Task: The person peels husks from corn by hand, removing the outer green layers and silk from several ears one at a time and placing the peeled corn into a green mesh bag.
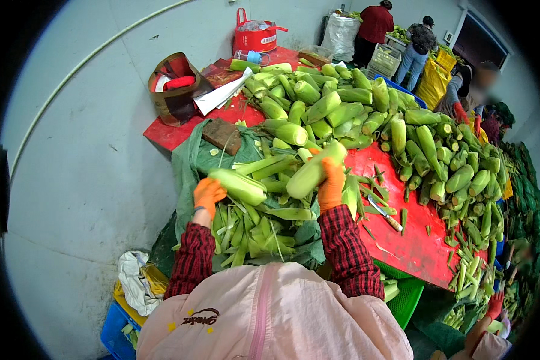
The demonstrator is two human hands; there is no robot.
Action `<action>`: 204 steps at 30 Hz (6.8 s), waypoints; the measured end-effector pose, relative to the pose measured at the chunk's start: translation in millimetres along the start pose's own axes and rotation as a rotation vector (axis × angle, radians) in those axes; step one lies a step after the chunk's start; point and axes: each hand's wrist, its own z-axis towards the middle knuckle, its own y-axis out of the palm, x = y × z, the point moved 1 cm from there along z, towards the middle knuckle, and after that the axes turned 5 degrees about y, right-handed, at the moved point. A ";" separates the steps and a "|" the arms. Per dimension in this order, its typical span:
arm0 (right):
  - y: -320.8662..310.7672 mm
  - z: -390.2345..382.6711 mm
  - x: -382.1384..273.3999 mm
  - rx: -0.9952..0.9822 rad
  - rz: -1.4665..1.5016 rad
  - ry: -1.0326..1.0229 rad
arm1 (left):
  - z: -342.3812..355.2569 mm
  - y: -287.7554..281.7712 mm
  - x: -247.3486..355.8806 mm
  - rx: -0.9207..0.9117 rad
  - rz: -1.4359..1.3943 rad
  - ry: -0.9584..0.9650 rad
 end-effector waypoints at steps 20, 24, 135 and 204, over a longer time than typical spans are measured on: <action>53.2 -45.3 -19.3 -0.409 -0.229 0.174 | -85.0 149.6 45.7 -0.644 0.205 0.280; 50.1 -46.0 -15.9 -0.484 -0.320 0.168 | -99.6 147.5 63.2 -0.680 0.402 0.389; 99.9 -73.1 -24.8 -0.598 -0.706 -0.374 | -105.4 99.8 25.8 -0.555 -0.114 0.409; 104.3 -31.3 23.2 -0.470 -1.024 0.247 | -45.6 54.0 33.9 -0.522 -0.028 0.163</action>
